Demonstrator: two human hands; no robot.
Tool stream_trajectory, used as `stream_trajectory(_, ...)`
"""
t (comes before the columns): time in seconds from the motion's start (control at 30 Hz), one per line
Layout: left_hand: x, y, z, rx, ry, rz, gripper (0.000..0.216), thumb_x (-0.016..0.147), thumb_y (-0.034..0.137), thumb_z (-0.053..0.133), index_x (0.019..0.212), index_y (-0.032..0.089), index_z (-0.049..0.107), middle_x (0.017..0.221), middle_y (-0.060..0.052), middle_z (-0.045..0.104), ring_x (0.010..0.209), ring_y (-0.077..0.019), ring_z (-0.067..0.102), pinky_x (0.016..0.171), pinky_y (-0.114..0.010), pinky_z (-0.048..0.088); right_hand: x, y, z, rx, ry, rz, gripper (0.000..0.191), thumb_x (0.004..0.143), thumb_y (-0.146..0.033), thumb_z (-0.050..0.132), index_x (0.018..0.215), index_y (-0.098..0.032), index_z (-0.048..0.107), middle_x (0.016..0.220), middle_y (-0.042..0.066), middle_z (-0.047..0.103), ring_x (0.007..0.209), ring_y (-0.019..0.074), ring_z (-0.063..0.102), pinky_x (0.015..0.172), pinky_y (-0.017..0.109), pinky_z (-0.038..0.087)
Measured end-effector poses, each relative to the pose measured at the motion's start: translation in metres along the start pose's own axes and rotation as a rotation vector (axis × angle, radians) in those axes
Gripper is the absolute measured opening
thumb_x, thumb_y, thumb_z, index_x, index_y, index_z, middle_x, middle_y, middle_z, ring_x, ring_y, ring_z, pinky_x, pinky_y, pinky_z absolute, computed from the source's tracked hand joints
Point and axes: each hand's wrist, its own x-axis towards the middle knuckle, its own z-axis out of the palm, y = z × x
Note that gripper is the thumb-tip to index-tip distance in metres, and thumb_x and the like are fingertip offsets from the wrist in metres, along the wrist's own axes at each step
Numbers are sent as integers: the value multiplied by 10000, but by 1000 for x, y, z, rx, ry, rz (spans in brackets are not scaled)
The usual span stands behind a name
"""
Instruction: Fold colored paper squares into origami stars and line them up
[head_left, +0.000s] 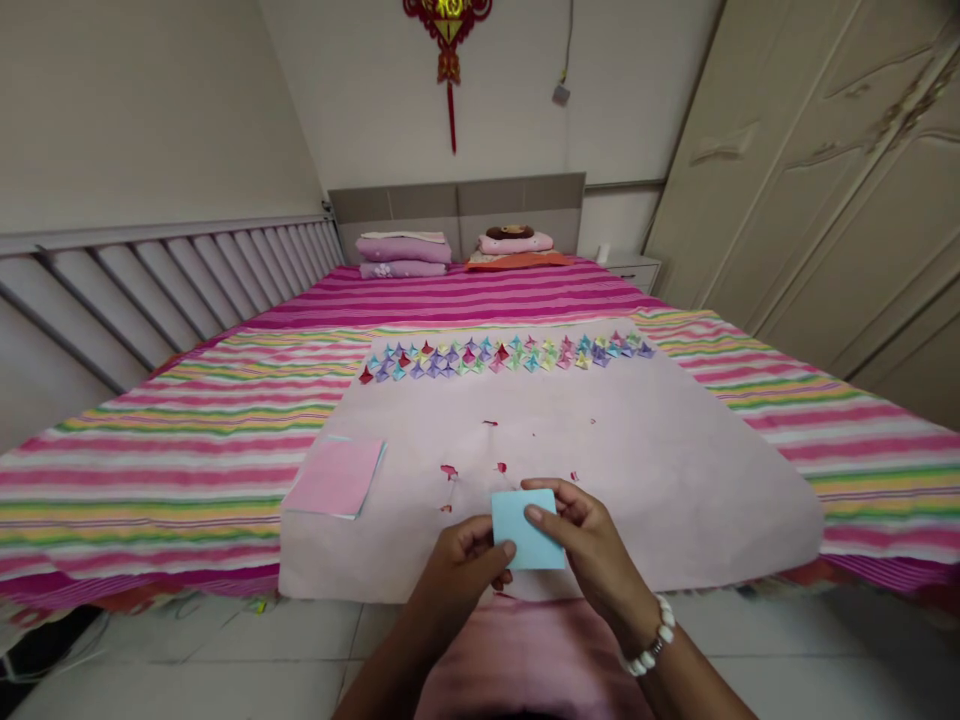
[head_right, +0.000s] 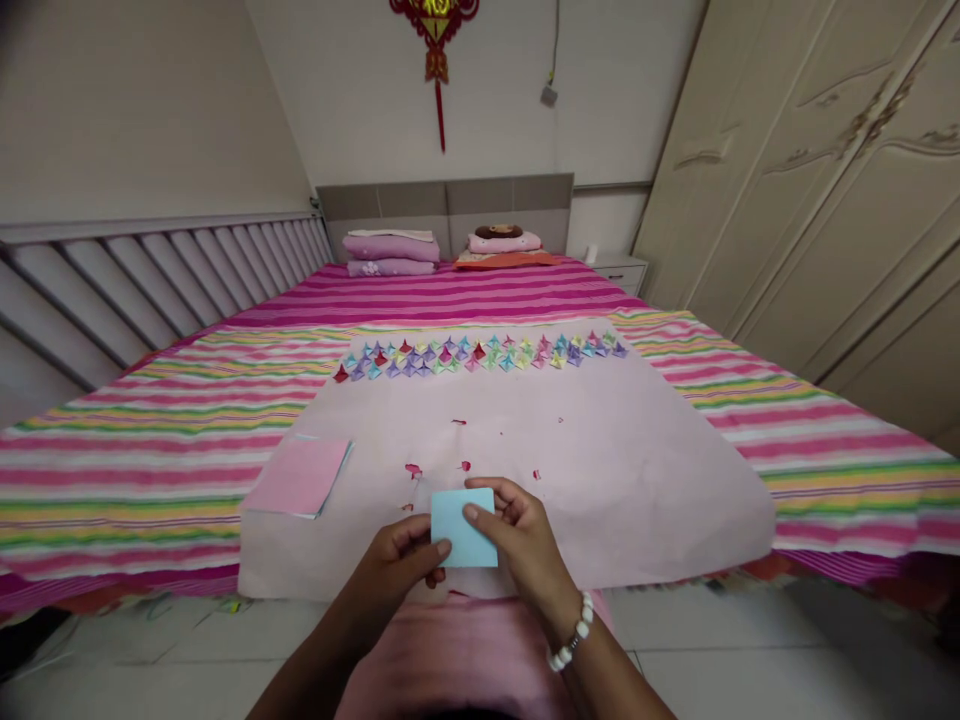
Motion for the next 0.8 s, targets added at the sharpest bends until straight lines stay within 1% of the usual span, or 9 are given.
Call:
stream_trajectory(0.03,0,0,0,1,8,2,236,711,352,684,790,130,679,562,20,546,538,-105,518,522,-220,416,0,1,0,-1,9,16,280,659,-337,776,866,-185,666,663,-11,622,552,110,531,501,227,417)
stream_trajectory(0.1,2,1,-1,-2,31,-1,236,699,343,696,801,131,681,587,17,558,542,-102,523,524,-219,417,0,3,-1,-2,30,23,237,653,-340,780,760,-175,648,610,-21,600,530,101,505,494,219,398)
stream_trajectory(0.23,3,2,-3,-25,62,8,224,676,316,716,795,130,686,596,14,579,532,-93,513,517,-218,414,-1,6,-4,0,37,23,223,650,-319,783,712,-177,623,564,-42,563,521,90,478,502,209,381)
stream_trajectory(0.3,3,2,-4,-32,71,22,215,680,293,716,818,131,691,592,17,578,536,-88,507,522,-215,414,-2,6,-5,-2,29,14,211,657,-309,780,742,-180,635,593,-34,588,549,97,498,528,213,396)
stream_trajectory(0.37,2,2,-5,-47,83,31,252,680,269,719,891,135,691,613,18,586,545,-85,510,525,-213,417,-2,5,-5,1,16,8,235,662,-301,778,833,-193,659,661,-17,633,601,114,536,570,225,422)
stream_trajectory(0.43,1,1,-6,-72,94,45,372,668,248,729,1020,147,665,646,20,596,553,-86,521,525,-213,421,-3,4,-5,-2,10,5,288,665,-292,778,918,-208,670,723,-4,662,645,127,562,604,236,439)
stream_trajectory(0.53,1,-1,-6,-95,110,101,540,656,212,741,1175,179,596,718,15,619,621,-100,565,582,-227,453,-2,4,-5,-16,12,-4,286,666,-284,780,927,-218,684,731,-4,669,647,126,566,607,237,441)
stream_trajectory(0.63,1,-3,-6,-84,80,153,522,683,197,725,1188,200,596,824,-14,654,727,-124,599,680,-254,477,-2,4,-6,-26,11,-10,263,668,-286,779,910,-228,693,720,-7,673,642,128,570,609,242,445)
stream_trajectory(0.8,-1,-4,-7,-44,84,174,396,708,203,700,1101,203,653,882,-39,681,759,-149,602,711,-279,486,-2,3,-5,-43,13,-39,257,661,-298,780,893,-228,694,771,7,690,682,150,589,646,267,462)
